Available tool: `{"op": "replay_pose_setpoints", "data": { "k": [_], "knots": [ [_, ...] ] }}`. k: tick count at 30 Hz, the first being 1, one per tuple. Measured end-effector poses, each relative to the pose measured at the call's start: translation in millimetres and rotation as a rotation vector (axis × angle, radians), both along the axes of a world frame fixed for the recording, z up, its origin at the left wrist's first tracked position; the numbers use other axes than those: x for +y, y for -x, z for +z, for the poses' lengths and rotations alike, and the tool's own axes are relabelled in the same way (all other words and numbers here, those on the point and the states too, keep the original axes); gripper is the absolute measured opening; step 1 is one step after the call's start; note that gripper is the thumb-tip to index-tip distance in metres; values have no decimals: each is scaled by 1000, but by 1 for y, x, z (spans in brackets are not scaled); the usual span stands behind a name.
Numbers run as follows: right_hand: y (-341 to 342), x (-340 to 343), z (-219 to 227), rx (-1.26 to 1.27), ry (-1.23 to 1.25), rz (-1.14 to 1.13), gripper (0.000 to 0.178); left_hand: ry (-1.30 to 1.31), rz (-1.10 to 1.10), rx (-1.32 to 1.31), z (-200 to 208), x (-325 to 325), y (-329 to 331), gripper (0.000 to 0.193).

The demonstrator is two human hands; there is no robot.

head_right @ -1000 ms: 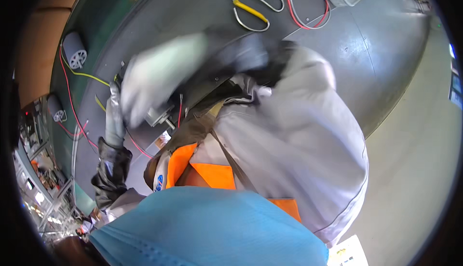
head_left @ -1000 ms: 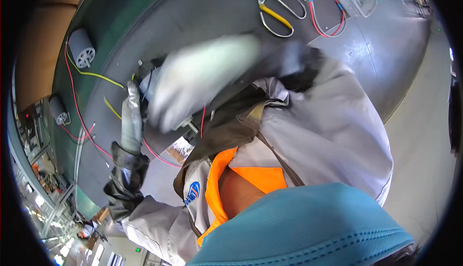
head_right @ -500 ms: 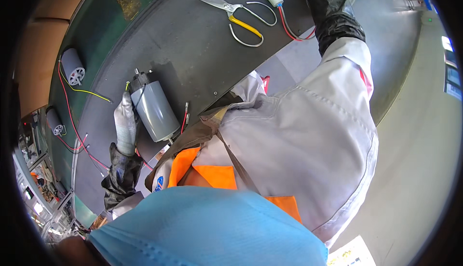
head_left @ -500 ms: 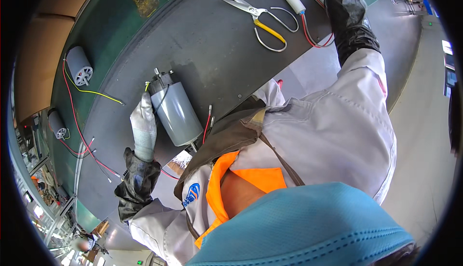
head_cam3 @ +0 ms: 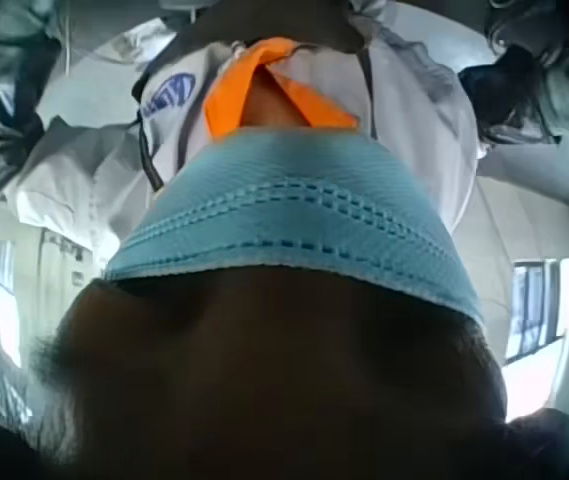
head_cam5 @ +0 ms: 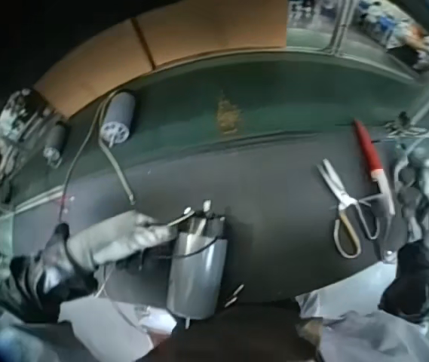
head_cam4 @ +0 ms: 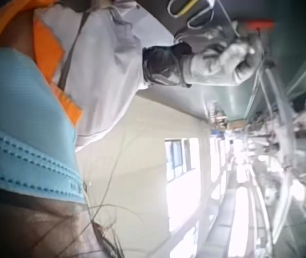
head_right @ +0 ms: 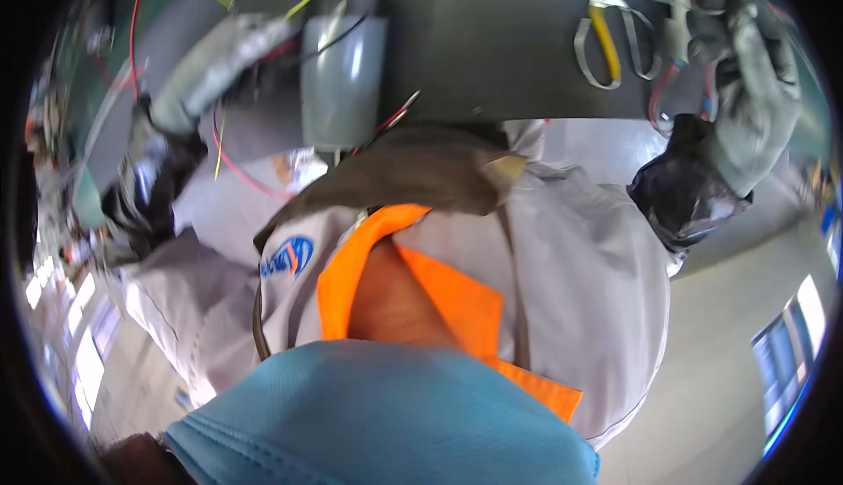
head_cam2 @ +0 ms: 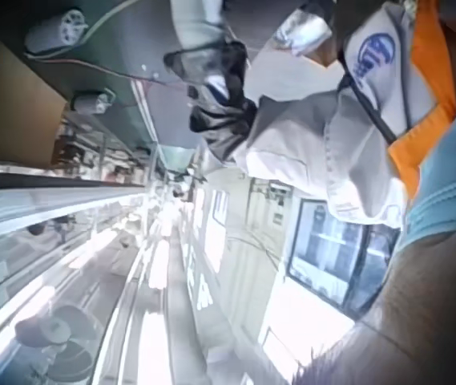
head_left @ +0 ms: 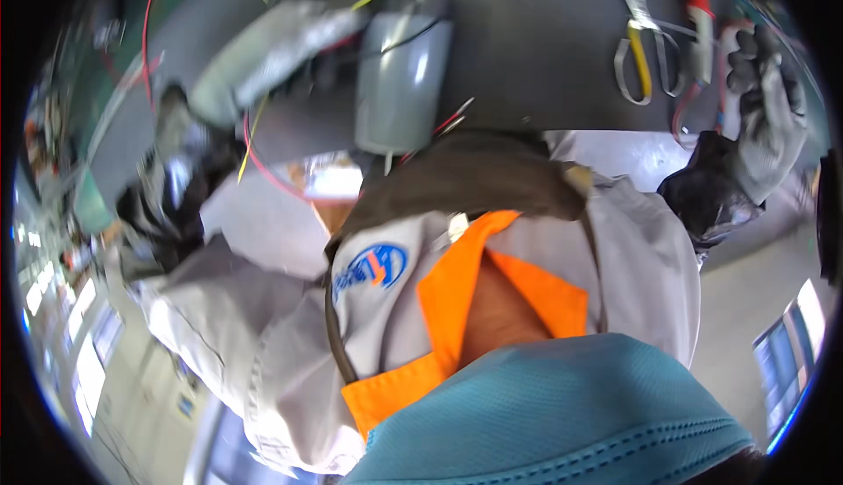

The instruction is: Connecting and securing electrical wires to small electric motors at an assembly station.

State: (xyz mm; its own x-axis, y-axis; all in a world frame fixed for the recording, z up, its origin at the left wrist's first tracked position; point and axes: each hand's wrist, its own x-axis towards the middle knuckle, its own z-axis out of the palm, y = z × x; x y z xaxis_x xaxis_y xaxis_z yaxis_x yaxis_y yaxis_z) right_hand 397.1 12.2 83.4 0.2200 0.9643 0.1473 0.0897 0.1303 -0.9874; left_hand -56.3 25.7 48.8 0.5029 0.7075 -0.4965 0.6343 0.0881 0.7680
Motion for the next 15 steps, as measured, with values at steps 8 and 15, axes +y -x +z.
{"op": "replay_pose_setpoints", "data": {
  "k": [8, 15],
  "knots": [
    [206, -26, -109, 2, 33, 690, 22, 468, 138, -216, 6, -21, 45, 34],
    [217, -30, -120, -730, -710, 620, 40, 155, 200, -397, 6, -45, 20, 26]
  ]
}}
